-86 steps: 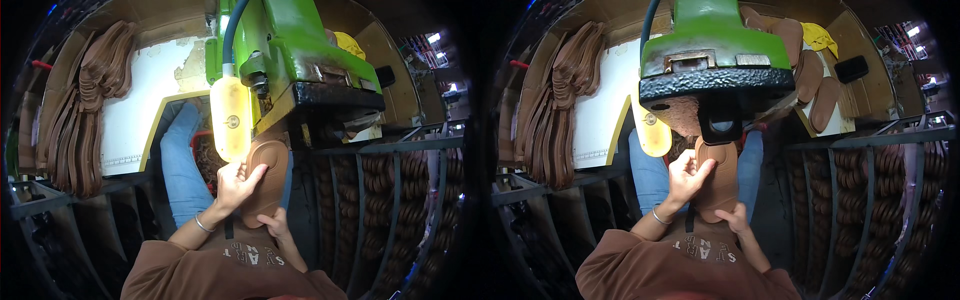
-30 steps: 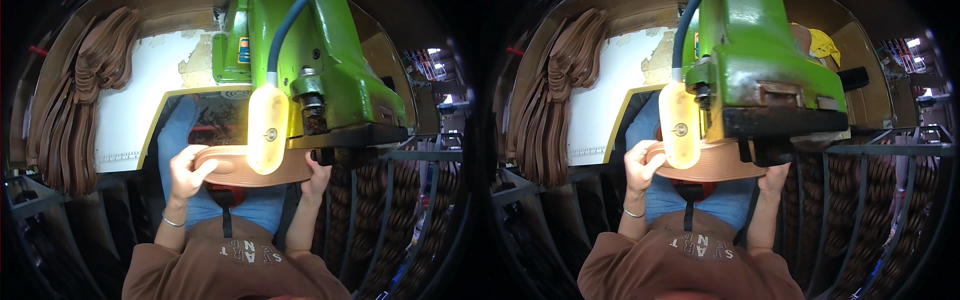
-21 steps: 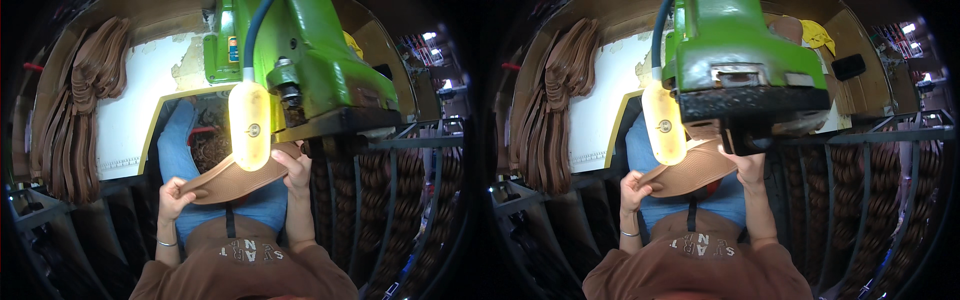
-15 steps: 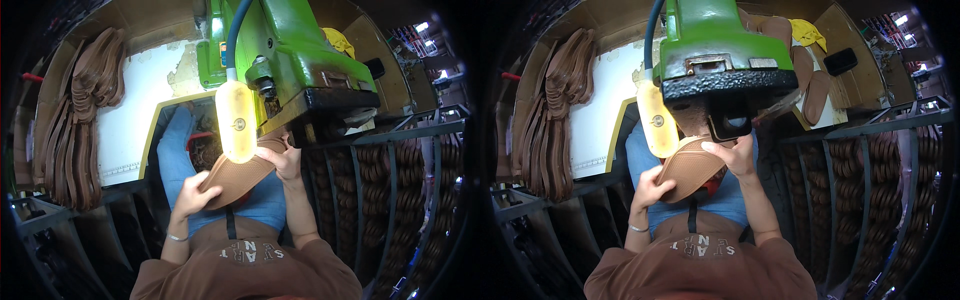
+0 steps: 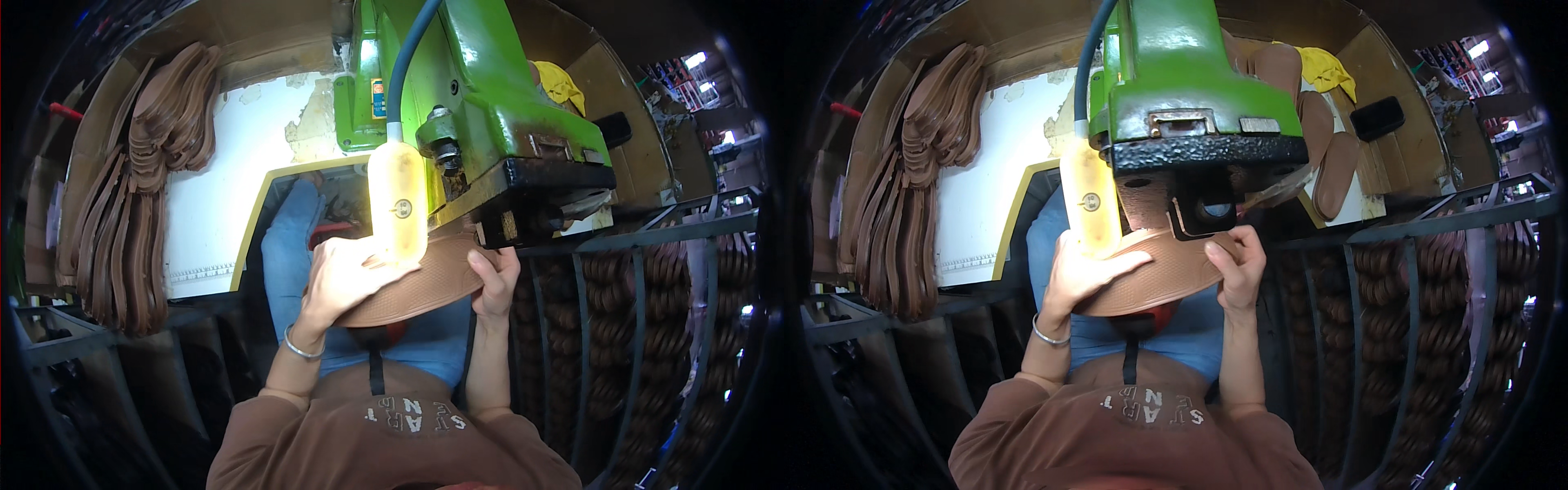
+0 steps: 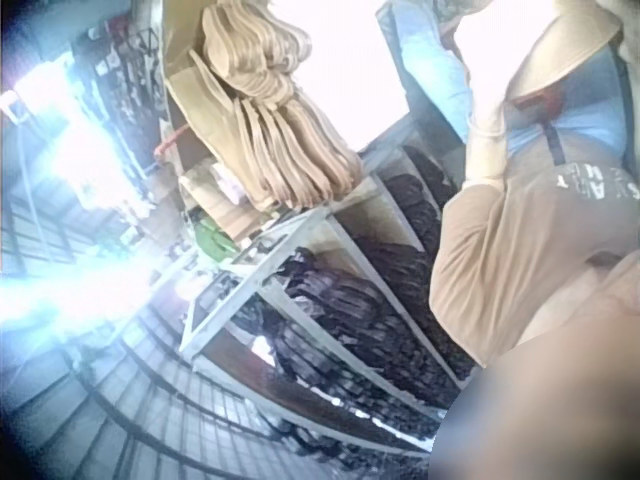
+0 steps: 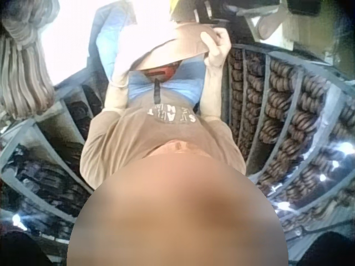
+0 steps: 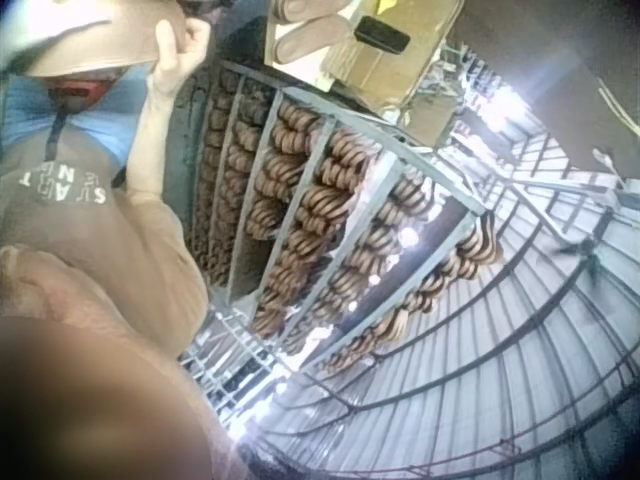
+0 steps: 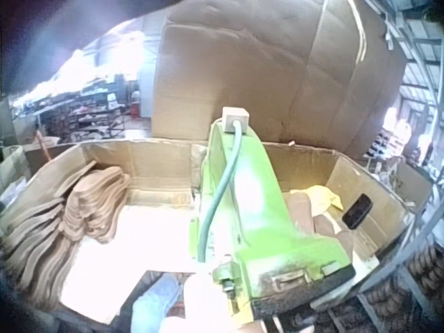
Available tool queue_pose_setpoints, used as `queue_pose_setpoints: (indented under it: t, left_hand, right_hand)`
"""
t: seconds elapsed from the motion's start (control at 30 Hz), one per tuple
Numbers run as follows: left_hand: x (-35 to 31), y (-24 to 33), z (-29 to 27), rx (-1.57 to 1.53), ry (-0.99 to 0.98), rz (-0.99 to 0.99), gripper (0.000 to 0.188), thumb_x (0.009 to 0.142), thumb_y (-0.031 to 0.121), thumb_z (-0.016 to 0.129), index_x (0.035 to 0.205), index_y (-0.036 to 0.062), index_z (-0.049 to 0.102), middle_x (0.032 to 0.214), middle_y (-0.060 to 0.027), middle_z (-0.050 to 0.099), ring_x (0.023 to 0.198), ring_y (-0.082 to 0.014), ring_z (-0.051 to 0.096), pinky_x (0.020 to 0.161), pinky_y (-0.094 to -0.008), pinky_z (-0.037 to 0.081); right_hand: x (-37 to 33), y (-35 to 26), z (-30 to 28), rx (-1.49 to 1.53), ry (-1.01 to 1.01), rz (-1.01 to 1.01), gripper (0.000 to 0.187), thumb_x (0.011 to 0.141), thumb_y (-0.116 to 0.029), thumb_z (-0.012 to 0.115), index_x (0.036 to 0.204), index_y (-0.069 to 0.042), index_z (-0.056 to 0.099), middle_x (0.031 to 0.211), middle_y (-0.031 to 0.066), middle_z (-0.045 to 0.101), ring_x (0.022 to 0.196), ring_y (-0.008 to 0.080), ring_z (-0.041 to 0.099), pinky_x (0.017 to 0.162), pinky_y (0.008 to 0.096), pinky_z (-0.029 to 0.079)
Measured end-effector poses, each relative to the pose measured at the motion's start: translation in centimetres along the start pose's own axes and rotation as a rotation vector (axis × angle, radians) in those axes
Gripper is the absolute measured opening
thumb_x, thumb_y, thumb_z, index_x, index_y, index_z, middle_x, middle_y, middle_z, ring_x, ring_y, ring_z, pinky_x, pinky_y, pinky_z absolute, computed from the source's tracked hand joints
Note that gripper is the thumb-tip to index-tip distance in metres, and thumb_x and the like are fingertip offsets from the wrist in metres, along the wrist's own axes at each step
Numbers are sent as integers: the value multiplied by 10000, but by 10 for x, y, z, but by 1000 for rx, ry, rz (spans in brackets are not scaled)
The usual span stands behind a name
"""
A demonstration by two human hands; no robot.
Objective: Using an industrial machine to process or stitch the edges of shoe insoles.
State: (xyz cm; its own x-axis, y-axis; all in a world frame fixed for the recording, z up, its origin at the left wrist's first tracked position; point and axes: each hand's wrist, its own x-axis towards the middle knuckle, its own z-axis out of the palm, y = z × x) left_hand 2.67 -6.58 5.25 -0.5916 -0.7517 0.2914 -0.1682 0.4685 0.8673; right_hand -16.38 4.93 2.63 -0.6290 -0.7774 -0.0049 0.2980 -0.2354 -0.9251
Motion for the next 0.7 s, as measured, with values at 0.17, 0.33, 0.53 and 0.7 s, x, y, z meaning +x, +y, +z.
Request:
queue_pose_setpoints:
  t: [0.17, 0.33, 0.53, 0.7]
  left_hand:
    - [-44, -11, 1, 62, 133, -107, 243, 700, 173, 786, 666, -7, 626, 569, -95, 577, 442, -175, 534, 441, -286, 410]
    - [-72, -12, 3, 54, 220, -271, 216, 700, 134, 774, 763, -8, 625, 607, -99, 581, 503, -190, 562, 494, -296, 434]
    - [-18, -2, 15, 205, 145, 104, 315, 660, 302, 800, 743, 37, 652, 653, -91, 629, 548, -245, 605, 528, -326, 482]
    - [21, 8, 21, 18, 138, 201, 323, 663, 313, 803, 746, 34, 664, 665, -87, 645, 573, -225, 634, 536, -308, 500]
  right_hand:
    - [10, 3, 30, -3, -174, 56, 251, 727, 11, 648, 973, 0, 598, 878, 20, 621, 820, 84, 564, 744, 228, 429]
    - [11, 7, 31, -141, -281, 58, 236, 716, -24, 684, 945, -2, 631, 909, 13, 619, 836, 90, 553, 760, 234, 425]
    - [-1, 2, -26, 8, -18, -77, 243, 780, 27, 631, 973, -11, 488, 939, 84, 615, 843, 117, 579, 789, 247, 457]
    - [-5, -8, -32, 49, 151, -166, 199, 824, -1, 617, 931, -38, 454, 855, 73, 607, 769, 99, 576, 736, 225, 464]
